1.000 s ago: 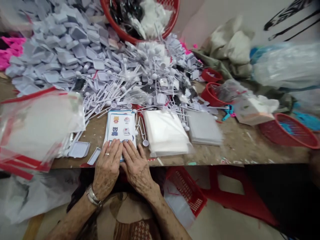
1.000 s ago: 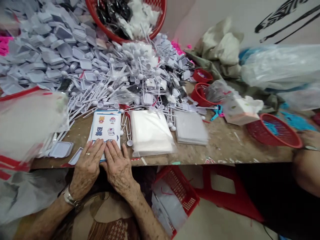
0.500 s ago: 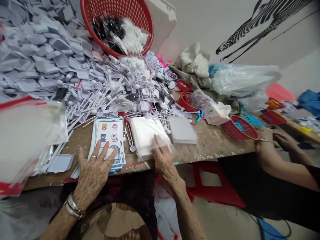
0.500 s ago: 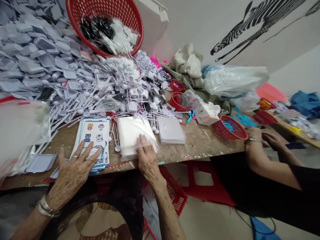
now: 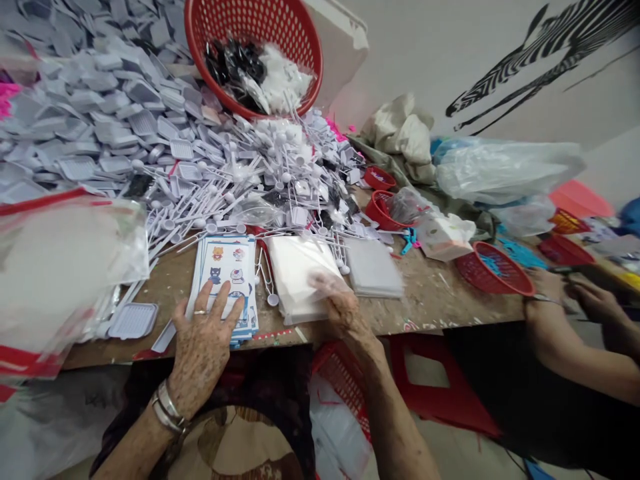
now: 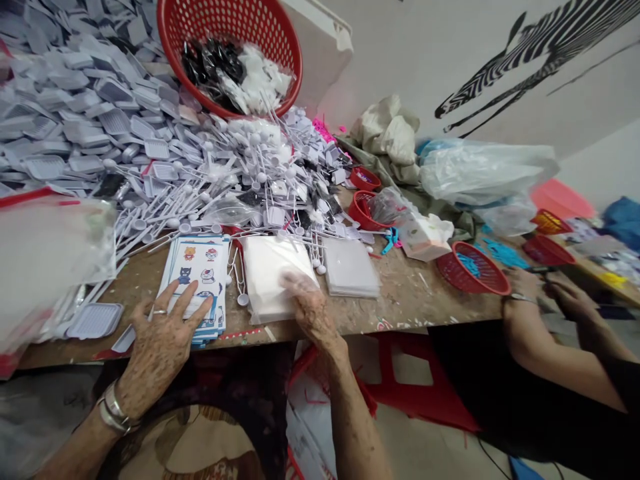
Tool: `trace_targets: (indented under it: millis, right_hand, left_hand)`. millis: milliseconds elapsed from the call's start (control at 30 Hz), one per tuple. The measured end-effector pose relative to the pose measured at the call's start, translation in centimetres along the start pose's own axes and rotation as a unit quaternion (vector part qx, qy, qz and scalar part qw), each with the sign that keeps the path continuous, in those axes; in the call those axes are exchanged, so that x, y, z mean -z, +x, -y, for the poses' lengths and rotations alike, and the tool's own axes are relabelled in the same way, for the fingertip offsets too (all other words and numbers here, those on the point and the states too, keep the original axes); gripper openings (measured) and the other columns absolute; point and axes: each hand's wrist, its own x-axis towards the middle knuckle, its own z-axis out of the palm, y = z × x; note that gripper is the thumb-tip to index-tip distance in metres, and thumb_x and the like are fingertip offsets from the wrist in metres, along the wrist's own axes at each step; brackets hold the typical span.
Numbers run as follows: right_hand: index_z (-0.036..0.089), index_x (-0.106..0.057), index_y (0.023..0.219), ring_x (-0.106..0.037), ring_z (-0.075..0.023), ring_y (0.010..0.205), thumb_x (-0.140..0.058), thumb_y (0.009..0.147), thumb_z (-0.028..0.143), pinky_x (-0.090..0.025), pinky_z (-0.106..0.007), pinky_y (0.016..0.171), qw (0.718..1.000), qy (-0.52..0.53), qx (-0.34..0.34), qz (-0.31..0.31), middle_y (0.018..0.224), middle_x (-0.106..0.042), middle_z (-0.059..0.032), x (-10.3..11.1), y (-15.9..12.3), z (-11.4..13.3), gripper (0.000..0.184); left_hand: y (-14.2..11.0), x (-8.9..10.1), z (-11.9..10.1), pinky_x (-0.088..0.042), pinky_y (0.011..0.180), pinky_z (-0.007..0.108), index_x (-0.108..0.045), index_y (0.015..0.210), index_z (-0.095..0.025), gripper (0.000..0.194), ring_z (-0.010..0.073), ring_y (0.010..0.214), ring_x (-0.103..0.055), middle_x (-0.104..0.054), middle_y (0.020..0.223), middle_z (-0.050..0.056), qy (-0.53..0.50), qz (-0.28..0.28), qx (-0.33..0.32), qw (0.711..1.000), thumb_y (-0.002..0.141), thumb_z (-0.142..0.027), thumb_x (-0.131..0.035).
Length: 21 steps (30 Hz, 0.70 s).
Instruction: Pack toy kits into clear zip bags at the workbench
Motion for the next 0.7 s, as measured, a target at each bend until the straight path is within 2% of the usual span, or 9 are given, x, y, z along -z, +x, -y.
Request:
trace_targets:
  millis: [67,133,200,300,400,533,600,700]
  right_hand:
    - [0.024,-0.069,0.117,-0.068,-0.0210,0.112,-0.042,0.092,0.012,-0.058,-0.038,0.093,0.999,0.012,-0.033,-0.036,0.120,-0.072,-0.0059,-0.3,-0.3,-0.1,0.039]
    - [0.022,-0.070,0.116,-0.072,-0.0210,0.101,-0.041,0.091,0.011,-0.060,-0.037,0.086,0.993,-0.025,-0.050,-0.100,0.109,-0.075,-0.0064,-1.0,-0.8,0.1,0.039]
    - [0.020,-0.069,0.119,-0.073,-0.0208,0.087,-0.038,0.092,0.010,-0.061,-0.036,0.079,0.985,-0.084,-0.044,-0.146,0.095,-0.076,-0.0080,-2.0,-1.3,0.2,0.042]
    - [0.019,-0.065,0.126,-0.072,-0.0196,0.074,-0.038,0.094,0.010,-0.061,-0.035,0.077,0.979,-0.132,-0.007,-0.156,0.080,-0.074,-0.0082,-2.9,-1.9,0.3,0.042]
    - [0.022,-0.067,0.116,-0.072,-0.0190,0.081,-0.043,0.095,0.011,-0.062,-0.033,0.077,0.972,-0.136,0.028,-0.188,0.085,-0.074,-0.0082,-2.9,-2.4,-0.1,0.034]
    - [0.024,-0.070,0.098,-0.073,-0.0195,0.090,-0.047,0.093,0.012,-0.063,-0.030,0.072,0.965,-0.164,0.031,-0.202,0.097,-0.074,-0.0095,-2.4,-2.9,-0.8,0.027]
    - [0.025,-0.071,0.097,-0.072,-0.0199,0.097,-0.047,0.093,0.010,-0.062,-0.029,0.073,0.961,-0.190,0.040,-0.195,0.107,-0.073,-0.0110,-2.2,-2.9,-0.8,0.028]
    - [0.024,-0.071,0.099,-0.068,-0.0213,0.108,-0.046,0.092,0.005,-0.062,-0.029,0.076,0.962,-0.183,0.090,-0.183,0.118,-0.068,-0.0128,-1.8,-2.5,-0.7,0.032]
  left_hand:
    - [0.2,0.2,-0.2,-0.033,0.099,0.062,-0.064,0.128,-0.028,0.050,0.0371,0.132,-0.044,-0.055,0.144,0.010,0.006,0.005,0.000,1.000,0.089,-0.003,-0.043]
    - [0.4,0.4,-0.4,-0.035,0.095,0.059,-0.065,0.126,-0.026,0.050,0.0356,0.125,-0.050,-0.060,0.138,0.011,0.017,0.011,-0.002,1.000,0.088,-0.002,-0.042]
    - [0.5,0.5,-0.5,-0.037,0.092,0.057,-0.066,0.124,-0.023,0.049,0.0348,0.117,-0.053,-0.063,0.133,0.014,0.026,0.013,-0.009,1.000,0.088,-0.002,-0.041]
    - [0.5,0.4,-0.6,-0.038,0.089,0.055,-0.066,0.125,-0.019,0.048,0.0350,0.112,-0.054,-0.064,0.128,0.016,0.025,0.007,-0.019,0.999,0.088,-0.002,-0.041]
    - [0.4,0.2,-0.6,-0.038,0.088,0.053,-0.066,0.125,-0.018,0.047,0.0350,0.111,-0.054,-0.065,0.124,0.016,0.018,-0.001,-0.022,1.000,0.088,-0.002,-0.042]
    - [0.3,0.1,-0.5,-0.038,0.088,0.052,-0.065,0.126,-0.017,0.047,0.0346,0.111,-0.053,-0.066,0.123,0.016,0.021,-0.002,-0.026,0.999,0.088,-0.002,-0.042]
    - [0.4,0.1,-0.5,-0.038,0.088,0.051,-0.065,0.126,-0.017,0.047,0.0341,0.111,-0.053,-0.066,0.123,0.015,0.023,-0.001,-0.027,0.999,0.089,-0.002,-0.042]
    - [0.4,0.1,-0.4,-0.039,0.087,0.051,-0.066,0.126,-0.017,0.047,0.0337,0.110,-0.053,-0.066,0.123,0.015,0.025,-0.002,-0.032,0.999,0.088,-0.002,-0.043]
